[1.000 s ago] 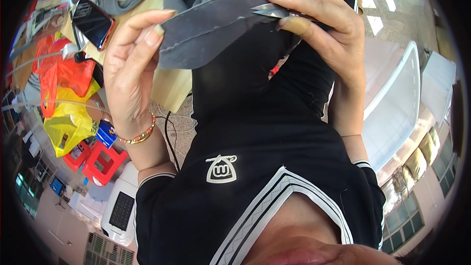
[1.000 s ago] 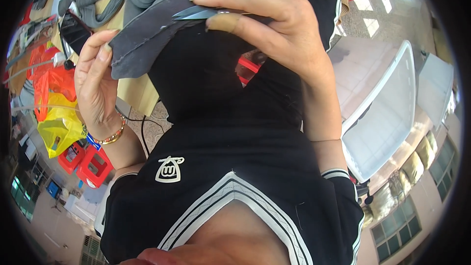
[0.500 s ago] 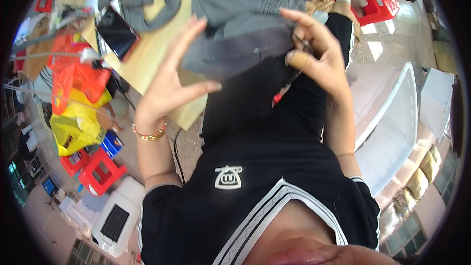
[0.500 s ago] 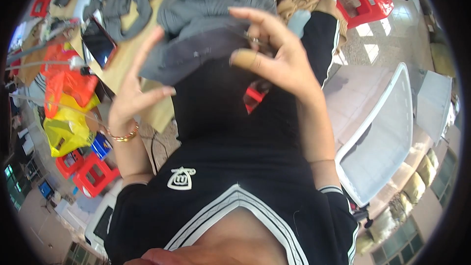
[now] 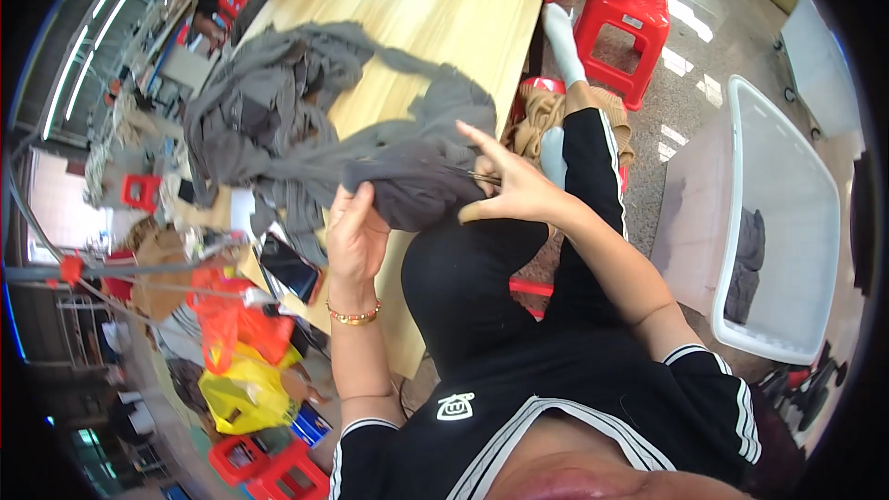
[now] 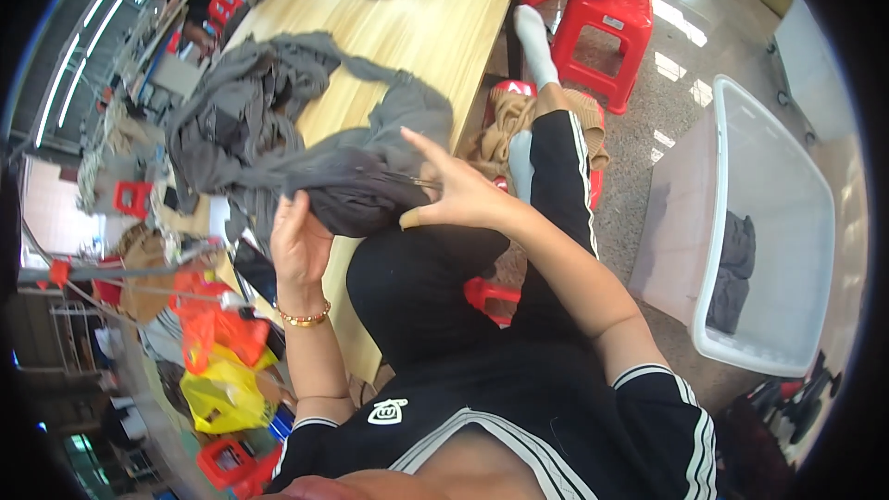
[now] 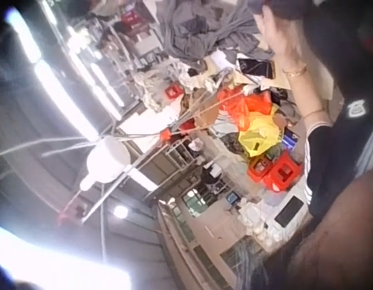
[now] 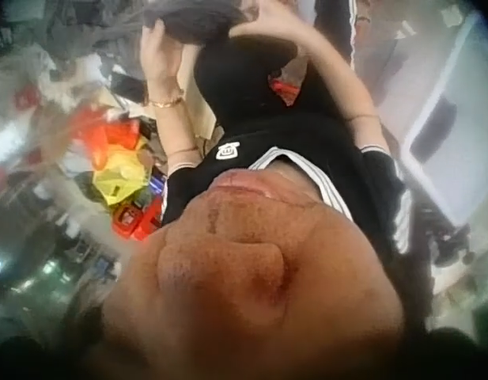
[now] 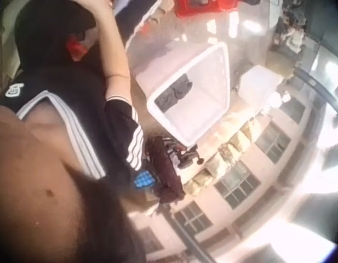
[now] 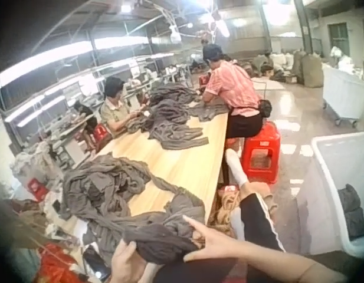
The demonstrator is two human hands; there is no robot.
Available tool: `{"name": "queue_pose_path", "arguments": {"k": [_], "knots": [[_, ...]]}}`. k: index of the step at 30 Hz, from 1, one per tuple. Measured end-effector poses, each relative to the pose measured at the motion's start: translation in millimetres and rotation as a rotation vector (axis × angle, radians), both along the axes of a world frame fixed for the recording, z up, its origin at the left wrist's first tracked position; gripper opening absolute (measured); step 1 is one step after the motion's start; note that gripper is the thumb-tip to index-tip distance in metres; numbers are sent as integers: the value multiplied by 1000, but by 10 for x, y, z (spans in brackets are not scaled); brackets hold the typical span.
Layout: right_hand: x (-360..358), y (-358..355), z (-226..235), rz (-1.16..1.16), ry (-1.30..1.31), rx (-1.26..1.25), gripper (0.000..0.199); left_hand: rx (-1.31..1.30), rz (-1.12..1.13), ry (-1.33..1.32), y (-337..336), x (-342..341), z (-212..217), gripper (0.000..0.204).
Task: Manually trimming and inspecting metal fasteners on fabric strips at a garment workshop.
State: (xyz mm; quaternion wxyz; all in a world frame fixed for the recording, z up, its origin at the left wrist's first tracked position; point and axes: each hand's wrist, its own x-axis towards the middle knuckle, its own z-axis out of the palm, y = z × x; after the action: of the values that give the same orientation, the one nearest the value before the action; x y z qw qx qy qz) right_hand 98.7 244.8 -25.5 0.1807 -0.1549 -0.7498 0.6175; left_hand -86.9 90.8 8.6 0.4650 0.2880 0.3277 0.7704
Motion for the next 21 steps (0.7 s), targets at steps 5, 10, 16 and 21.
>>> {"name": "queue_pose_path", "arguments": {"k": [5,10,16,21], "knots": [[-259,241,-161,51,227,-49,57,251,-70,-201,301,108,517,39],[128,79,405,15,429,-567,50,-370,-75,886,440,5,346,95],[907,211,502,-33,272,-555,62,-296,-711,1022,868,513,227,46],[1755,608,-183,-180,-175,-370,56,-623,-566,1429,1723,282,762,30]]}}
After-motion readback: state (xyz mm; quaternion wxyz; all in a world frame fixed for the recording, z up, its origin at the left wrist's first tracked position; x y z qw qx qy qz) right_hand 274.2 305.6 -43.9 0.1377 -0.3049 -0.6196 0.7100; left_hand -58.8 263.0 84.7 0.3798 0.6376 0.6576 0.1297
